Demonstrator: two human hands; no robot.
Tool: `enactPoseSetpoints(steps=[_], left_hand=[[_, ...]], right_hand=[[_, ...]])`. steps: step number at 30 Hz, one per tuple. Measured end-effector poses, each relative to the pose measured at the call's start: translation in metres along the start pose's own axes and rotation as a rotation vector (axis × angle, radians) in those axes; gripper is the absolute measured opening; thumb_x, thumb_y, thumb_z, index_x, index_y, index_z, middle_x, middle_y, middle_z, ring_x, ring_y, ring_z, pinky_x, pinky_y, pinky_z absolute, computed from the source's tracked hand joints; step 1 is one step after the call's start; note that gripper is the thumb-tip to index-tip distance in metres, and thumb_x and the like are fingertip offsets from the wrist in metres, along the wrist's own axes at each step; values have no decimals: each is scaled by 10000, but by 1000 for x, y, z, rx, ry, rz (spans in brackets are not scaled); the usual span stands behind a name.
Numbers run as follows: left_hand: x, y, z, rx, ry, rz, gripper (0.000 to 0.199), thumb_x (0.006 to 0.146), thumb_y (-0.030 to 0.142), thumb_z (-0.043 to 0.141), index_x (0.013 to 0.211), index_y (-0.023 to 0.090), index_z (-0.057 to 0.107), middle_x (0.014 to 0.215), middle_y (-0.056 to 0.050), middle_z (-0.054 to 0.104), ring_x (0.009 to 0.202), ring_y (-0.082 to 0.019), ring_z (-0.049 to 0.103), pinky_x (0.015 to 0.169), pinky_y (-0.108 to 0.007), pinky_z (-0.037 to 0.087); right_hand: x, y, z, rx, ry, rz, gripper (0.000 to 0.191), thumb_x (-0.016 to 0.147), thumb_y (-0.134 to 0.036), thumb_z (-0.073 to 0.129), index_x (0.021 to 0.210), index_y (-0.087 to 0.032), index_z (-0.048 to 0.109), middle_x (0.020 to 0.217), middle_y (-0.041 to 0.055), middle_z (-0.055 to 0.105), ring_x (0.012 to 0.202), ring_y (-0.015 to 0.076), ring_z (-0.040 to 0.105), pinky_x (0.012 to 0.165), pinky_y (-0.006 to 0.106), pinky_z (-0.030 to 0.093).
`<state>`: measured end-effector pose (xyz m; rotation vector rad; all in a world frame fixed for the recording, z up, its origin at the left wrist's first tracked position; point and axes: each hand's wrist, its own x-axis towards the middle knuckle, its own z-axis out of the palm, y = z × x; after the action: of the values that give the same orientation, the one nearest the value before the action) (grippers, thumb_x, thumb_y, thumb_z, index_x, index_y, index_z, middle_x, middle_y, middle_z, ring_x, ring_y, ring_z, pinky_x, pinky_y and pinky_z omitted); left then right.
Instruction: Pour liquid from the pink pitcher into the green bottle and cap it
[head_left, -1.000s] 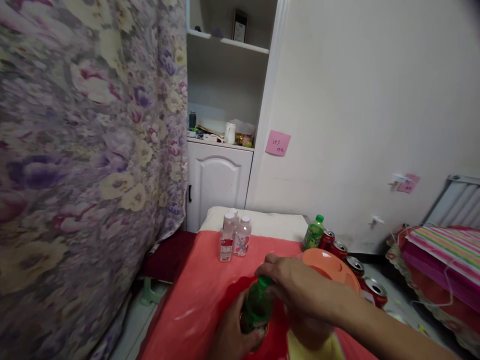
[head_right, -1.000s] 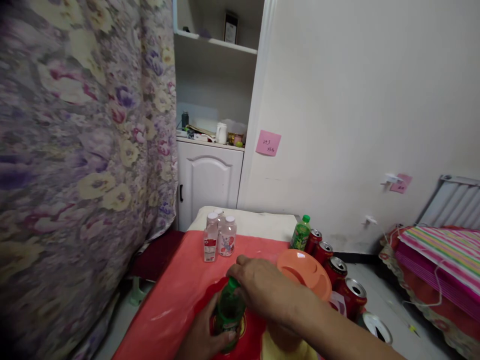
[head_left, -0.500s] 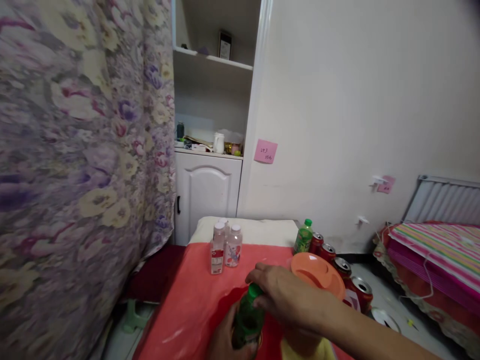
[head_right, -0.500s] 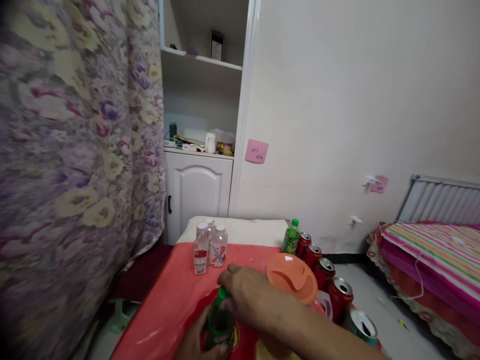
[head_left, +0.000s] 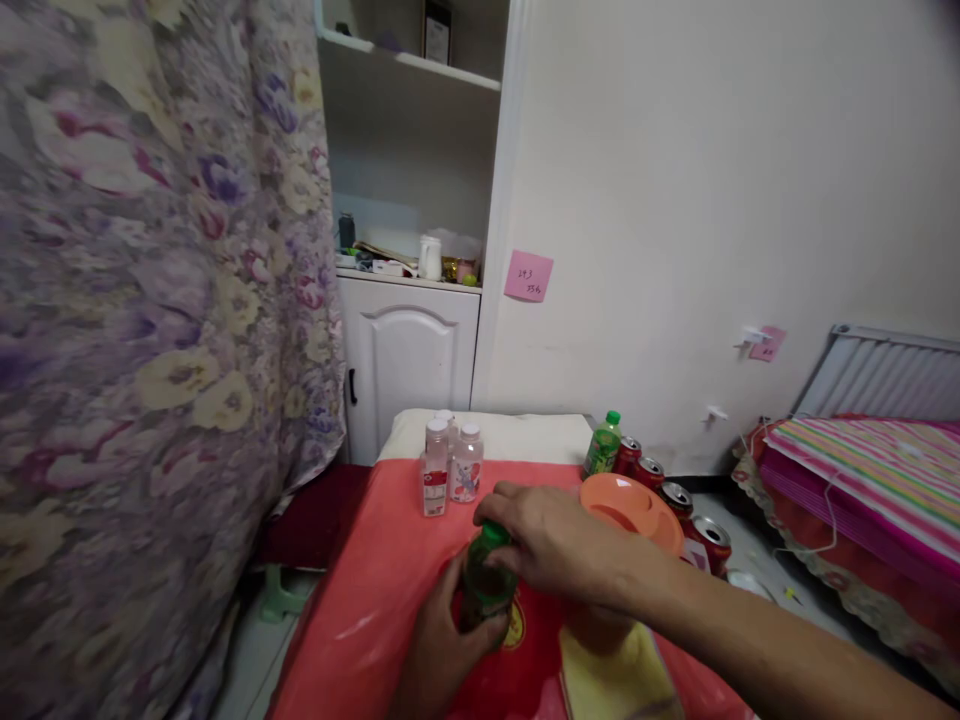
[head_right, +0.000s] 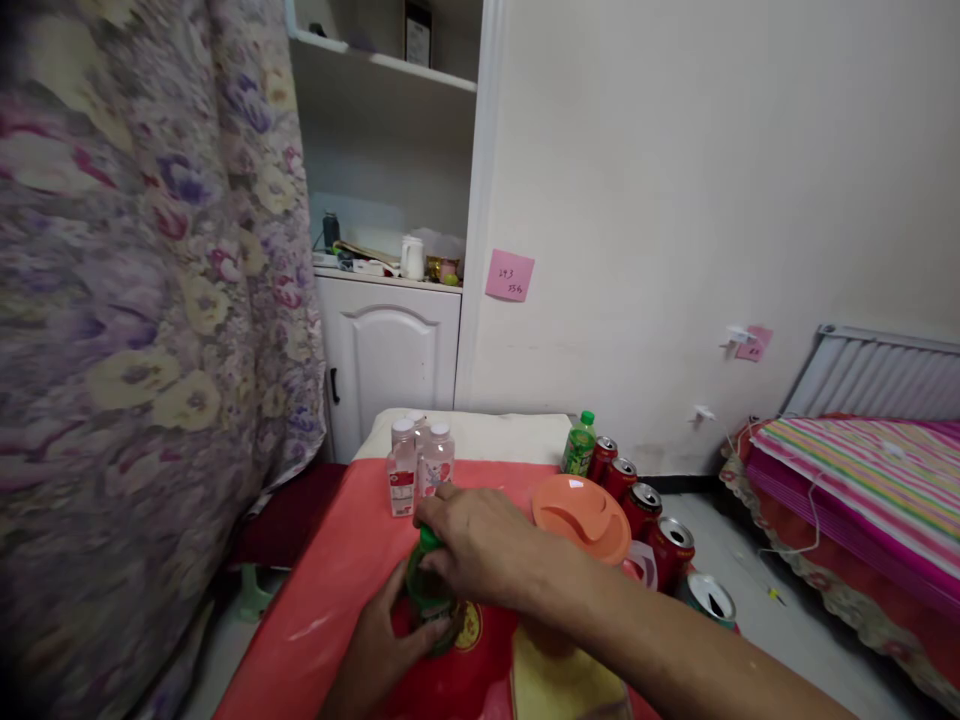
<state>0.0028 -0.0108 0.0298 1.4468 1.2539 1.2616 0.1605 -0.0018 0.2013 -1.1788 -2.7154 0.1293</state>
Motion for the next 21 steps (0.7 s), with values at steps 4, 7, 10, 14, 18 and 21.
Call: enactPoseSetpoints(steps=[4,7,10,14,18,21], left_hand=[[0,0,-1,-10,-5,3,608,643,221,723,1237,149,615,1232,-134,755,1191,-349,669,1011,-439,535],[-1,-5,2,-6,-13,-1,641,629,199,719,1258,152,606,1248,-125,745,1198,-335,663,1037,-431,521],[-2,-7,5,-47,-40,-9,675,596,179,703,1264,186,610,1255,-90,743,1199,-316,664,1033,-406,527],[-3,-5,8,-132,-136,-16,685,578,212,697,1256,183,605,1182,-91,762,1171,-341,671,974,-415,547],[-1,-11,12,-137,-200,-25,749,594,224,692,1321,118,543,1262,-177,721,1194,-366,660,1008,-462,521],[3,-22,15,-135,-193,-37,786,592,206,685,1356,118,523,1343,-201,683,1240,-367,644,1073,-486,485]], right_hand=[[0,-2,0,-7,-10,4,178,872,-239,607,1040,-192,641,1085,82,711,811,192,653,564,307,265],[-1,0,2,2,-22,2,153,867,-230,611,1010,-191,647,1069,74,711,803,187,651,584,306,290],[-3,5,6,26,-23,16,181,868,-237,613,1042,-202,643,1097,67,706,829,192,659,606,306,318],[-6,14,14,35,-35,46,221,851,-241,625,1069,-208,651,1087,74,712,862,207,667,636,305,355],[-10,21,18,19,-26,71,195,837,-260,649,1022,-200,659,1048,76,723,828,208,669,632,308,351],[-12,24,17,9,-15,69,205,832,-276,659,1026,-210,656,1038,66,729,828,209,675,629,310,339]])
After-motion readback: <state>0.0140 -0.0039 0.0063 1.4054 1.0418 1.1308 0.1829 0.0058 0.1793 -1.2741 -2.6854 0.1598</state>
